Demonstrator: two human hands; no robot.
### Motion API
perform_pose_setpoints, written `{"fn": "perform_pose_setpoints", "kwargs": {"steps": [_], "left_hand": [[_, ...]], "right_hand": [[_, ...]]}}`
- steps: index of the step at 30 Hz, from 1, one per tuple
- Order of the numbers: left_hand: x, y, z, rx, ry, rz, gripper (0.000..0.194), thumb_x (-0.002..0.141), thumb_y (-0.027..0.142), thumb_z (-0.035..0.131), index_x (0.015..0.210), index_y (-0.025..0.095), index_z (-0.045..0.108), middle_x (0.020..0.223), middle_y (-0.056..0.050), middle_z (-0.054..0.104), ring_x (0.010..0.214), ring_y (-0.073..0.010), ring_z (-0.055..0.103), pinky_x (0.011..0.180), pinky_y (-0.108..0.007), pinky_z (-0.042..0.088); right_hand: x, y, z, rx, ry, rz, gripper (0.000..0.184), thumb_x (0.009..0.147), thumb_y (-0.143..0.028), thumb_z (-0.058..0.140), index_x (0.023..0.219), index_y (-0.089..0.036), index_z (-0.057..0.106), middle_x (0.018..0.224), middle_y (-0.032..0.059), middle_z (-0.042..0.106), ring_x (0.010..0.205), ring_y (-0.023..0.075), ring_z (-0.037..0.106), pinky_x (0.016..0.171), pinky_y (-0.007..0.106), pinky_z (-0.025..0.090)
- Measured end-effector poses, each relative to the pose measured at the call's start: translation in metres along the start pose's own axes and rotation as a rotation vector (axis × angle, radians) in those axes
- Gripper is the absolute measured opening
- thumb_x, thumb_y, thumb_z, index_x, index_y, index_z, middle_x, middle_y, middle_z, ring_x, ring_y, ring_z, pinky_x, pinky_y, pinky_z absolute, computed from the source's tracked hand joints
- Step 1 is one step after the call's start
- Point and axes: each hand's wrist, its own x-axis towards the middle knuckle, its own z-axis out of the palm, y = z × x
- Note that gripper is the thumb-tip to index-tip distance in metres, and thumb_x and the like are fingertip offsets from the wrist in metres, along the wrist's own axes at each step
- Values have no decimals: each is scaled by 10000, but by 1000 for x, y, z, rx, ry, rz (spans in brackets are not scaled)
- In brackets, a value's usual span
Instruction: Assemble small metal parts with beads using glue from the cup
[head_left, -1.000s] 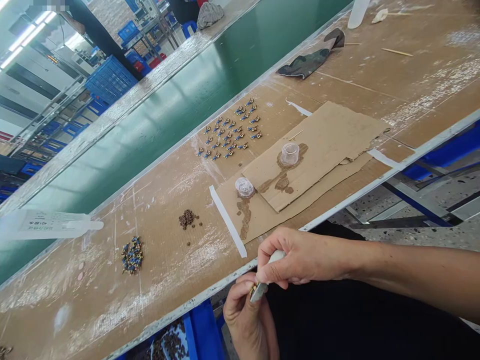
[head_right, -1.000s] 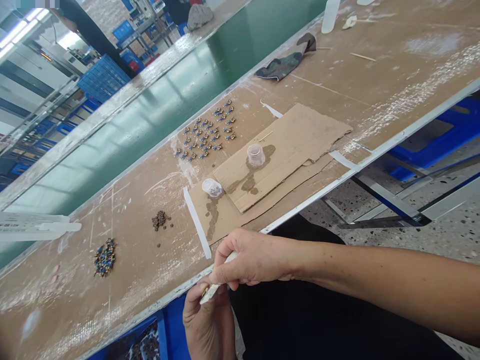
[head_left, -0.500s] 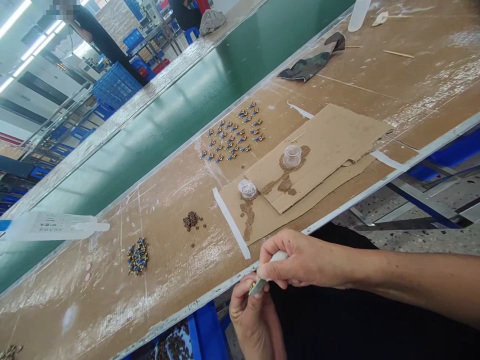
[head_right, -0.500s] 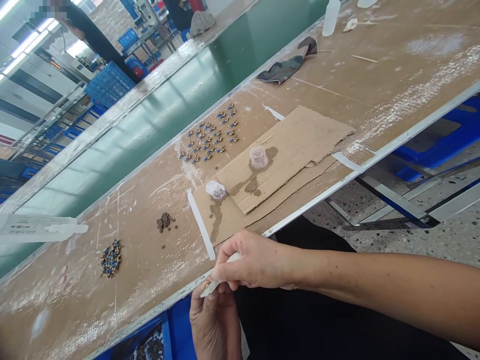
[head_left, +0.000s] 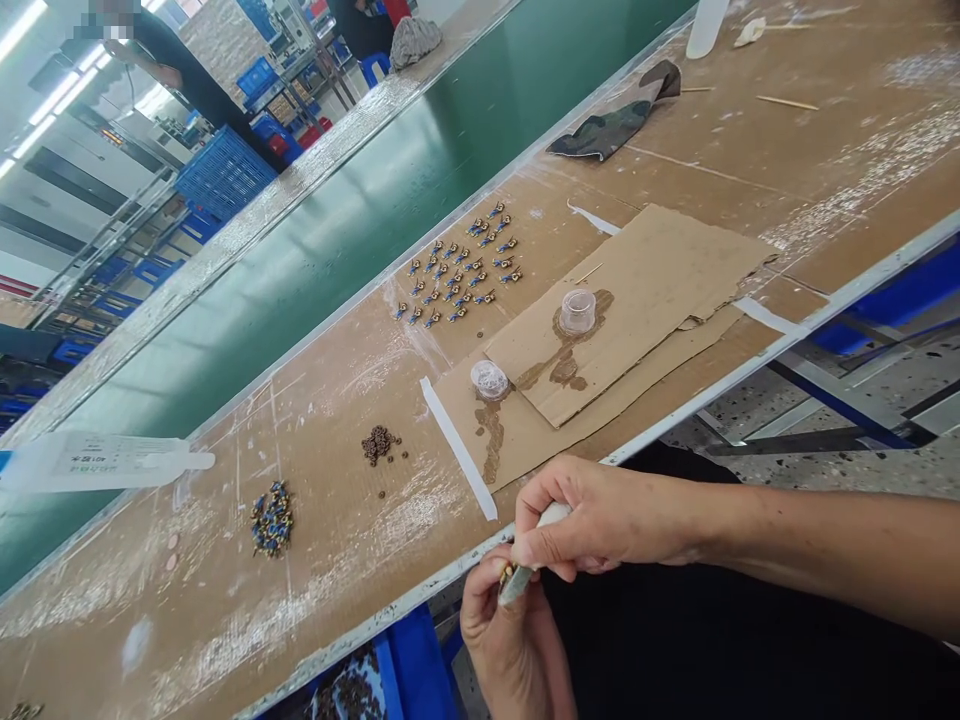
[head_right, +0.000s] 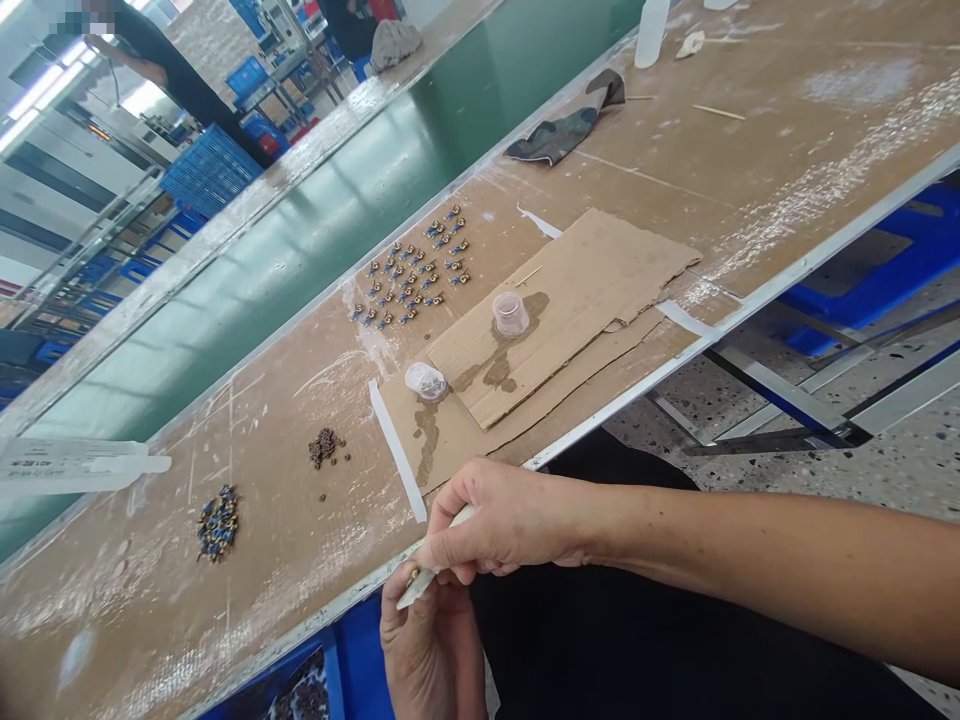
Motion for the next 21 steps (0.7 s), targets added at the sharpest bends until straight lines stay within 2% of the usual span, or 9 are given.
{"fn": "perform_pose_setpoints", "kwargs": {"steps": [12,21], "left_hand": [[2,0,-2,38,-58,49,176,546,251,841,676,264,723,660,39,704,607,-77,642,616,-172,535],[1,1,-1,55,-59,68,173,544,246,842,668,259,722,677,39,712,626,-67,644,644,-159,535]], "right_hand": [[2,2,-2,14,-13,14,285,692,-360,676,676,-121,522,503,-55,476,395,5,322,354,125,204],[3,5,-3,6,-28,4,236,708,-316,658,680,-121,528,498,-57,479,383,2,307,349,130,201]]}}
